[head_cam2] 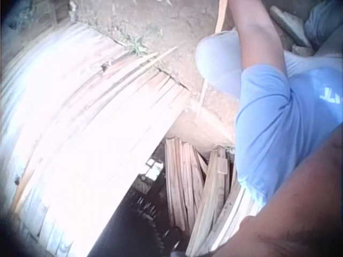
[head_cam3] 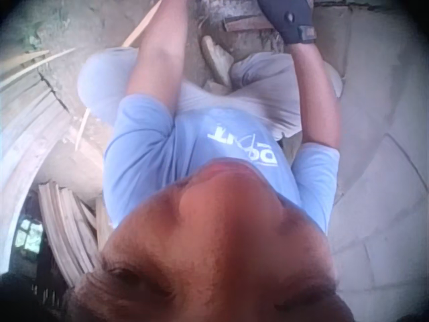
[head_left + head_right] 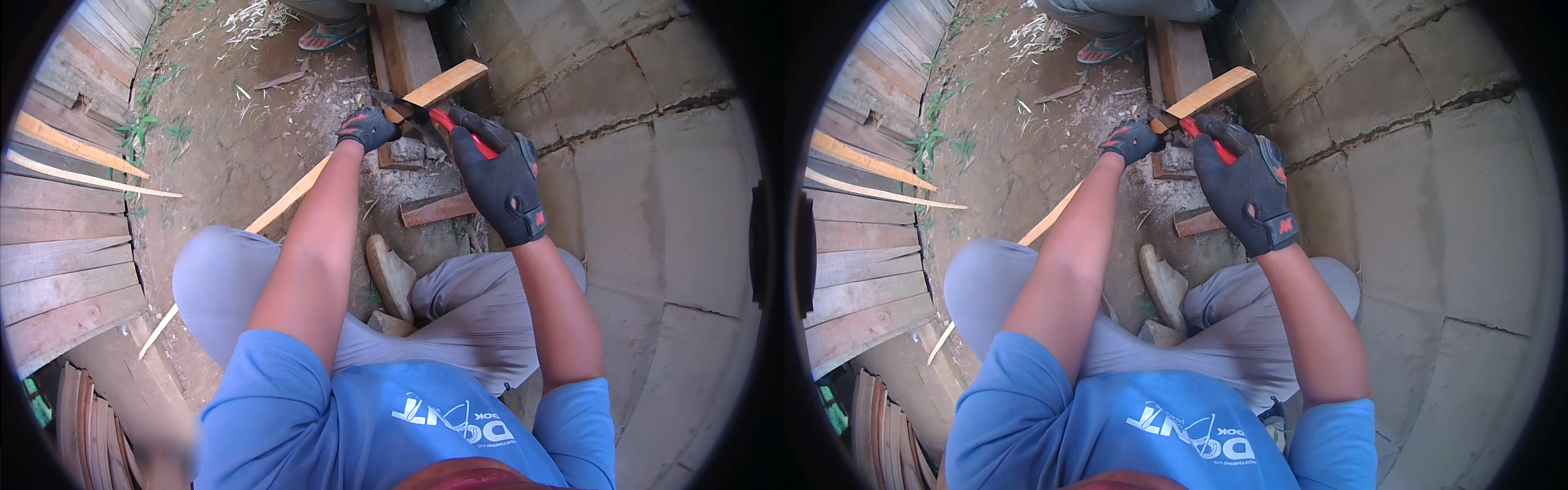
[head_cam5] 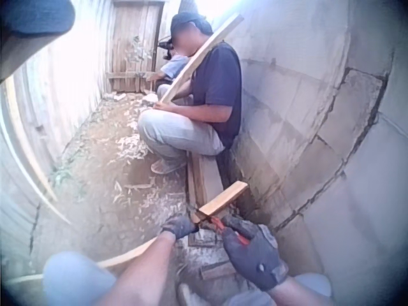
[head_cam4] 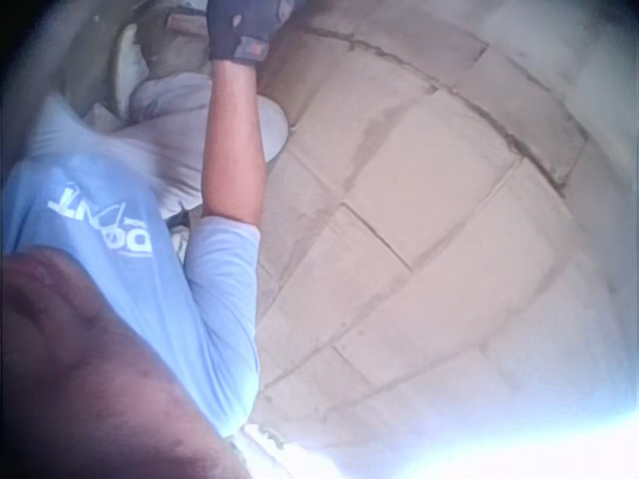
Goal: The person sits on the ground and uses a hand saw to shave thin strips from a long piece of wood. The wood is held steady by the person's left hand and foot while the saw is used in the right hand to remove material.
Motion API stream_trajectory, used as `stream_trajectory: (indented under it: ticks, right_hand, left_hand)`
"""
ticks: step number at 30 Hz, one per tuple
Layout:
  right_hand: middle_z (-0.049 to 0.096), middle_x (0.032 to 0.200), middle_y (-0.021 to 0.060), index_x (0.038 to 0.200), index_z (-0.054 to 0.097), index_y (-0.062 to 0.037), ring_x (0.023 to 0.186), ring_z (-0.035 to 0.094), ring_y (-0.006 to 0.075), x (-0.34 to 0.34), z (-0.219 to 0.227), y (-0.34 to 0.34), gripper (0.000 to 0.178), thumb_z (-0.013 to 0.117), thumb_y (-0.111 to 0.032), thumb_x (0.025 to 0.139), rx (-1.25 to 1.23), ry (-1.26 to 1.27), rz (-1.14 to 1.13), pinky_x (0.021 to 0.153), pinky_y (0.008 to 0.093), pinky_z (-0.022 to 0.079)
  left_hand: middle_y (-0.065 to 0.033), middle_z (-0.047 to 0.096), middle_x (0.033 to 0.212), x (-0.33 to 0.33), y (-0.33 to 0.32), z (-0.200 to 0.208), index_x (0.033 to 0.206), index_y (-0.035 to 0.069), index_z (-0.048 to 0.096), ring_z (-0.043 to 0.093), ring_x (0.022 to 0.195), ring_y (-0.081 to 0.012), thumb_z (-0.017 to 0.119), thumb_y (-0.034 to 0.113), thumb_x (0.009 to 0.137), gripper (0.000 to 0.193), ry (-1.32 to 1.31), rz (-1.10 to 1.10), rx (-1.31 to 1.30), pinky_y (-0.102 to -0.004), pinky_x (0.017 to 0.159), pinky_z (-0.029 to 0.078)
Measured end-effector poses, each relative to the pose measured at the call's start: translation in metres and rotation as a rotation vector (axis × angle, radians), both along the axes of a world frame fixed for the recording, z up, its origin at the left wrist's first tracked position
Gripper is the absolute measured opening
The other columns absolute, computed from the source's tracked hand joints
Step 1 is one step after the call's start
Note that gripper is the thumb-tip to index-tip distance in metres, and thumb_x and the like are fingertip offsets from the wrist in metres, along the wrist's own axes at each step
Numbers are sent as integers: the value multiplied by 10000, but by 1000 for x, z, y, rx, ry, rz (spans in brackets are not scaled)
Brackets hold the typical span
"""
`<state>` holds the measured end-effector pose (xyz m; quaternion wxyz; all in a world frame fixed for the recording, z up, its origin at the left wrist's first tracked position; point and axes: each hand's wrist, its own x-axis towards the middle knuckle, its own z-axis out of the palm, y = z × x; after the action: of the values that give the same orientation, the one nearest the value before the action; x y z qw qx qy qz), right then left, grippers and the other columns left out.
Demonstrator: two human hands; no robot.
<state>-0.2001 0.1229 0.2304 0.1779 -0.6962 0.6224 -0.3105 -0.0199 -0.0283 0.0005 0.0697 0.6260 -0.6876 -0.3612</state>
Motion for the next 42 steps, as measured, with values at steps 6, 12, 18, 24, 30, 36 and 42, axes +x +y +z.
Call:
stream_trajectory:
  ticks: [6, 12, 18, 24, 30, 36, 42]
  right_hand:
    - [800, 1129, 217, 1200, 813, -43, 1053, 766, 387, -7, -13, 0, 328, 686, -266, 995, -39, -3, -35, 958, 442, 588]
    - [797, 1110, 224, 1199, 827, -67, 1036, 764, 398, 4, -40, -7, 361, 686, -312, 974, -72, 145, -63, 948, 465, 594]
    - [796, 1134, 216, 1202, 832, -87, 1053, 765, 392, 7, -39, -28, 395, 666, -367, 977, 25, 79, -83, 954, 458, 596]
    - [796, 1156, 215, 1203, 833, -77, 1091, 763, 376, 3, -41, -44, 432, 677, -409, 974, 16, 143, -94, 979, 449, 587]
    - [800, 1127, 220, 1211, 831, -75, 1061, 765, 385, -2, -40, -48, 462, 693, -442, 967, 55, 94, -70, 971, 445, 582]
    - [798, 1131, 220, 1231, 821, -83, 1060, 773, 370, -8, -52, -39, 388, 689, -366, 1002, -25, 30, -9, 951, 428, 588]
    - [783, 1222, 216, 1298, 791, -99, 1148, 758, 360, 2, -81, -19, 346, 682, -295, 1035, 4, -141, -32, 996, 432, 576]
  left_hand:
    - [-220, 742, 1353, -12, 20, 18, 1372, 79, 710, 722, 1240, -398, 778, 489, 837, 678, -111, 3, -73, -482, 1072, 568]
    - [-213, 758, 1300, -29, 39, 19, 1318, 90, 723, 735, 1224, -385, 775, 463, 859, 593, -151, 82, -214, -495, 1053, 576]
    - [-201, 750, 1326, -24, 45, 26, 1379, 93, 680, 733, 1236, -370, 759, 446, 874, 621, -148, 81, -143, -488, 1065, 568]
    - [-207, 720, 1390, -25, 42, 27, 1364, 84, 703, 708, 1295, -349, 753, 428, 863, 610, -145, 44, -97, -481, 1079, 563]
    - [-198, 708, 1419, -22, 34, 26, 1412, 83, 696, 700, 1309, -344, 764, 443, 835, 683, -128, 43, -84, -468, 1108, 554]
    - [-205, 770, 1263, -9, 9, 4, 1295, 51, 735, 746, 1207, -339, 781, 420, 805, 616, -79, -92, -100, -445, 1030, 588]
    - [-175, 772, 898, 35, -37, -53, 887, 54, 773, 700, 689, -267, 705, 275, 868, 232, 966, 22, 618, -423, 604, 544]
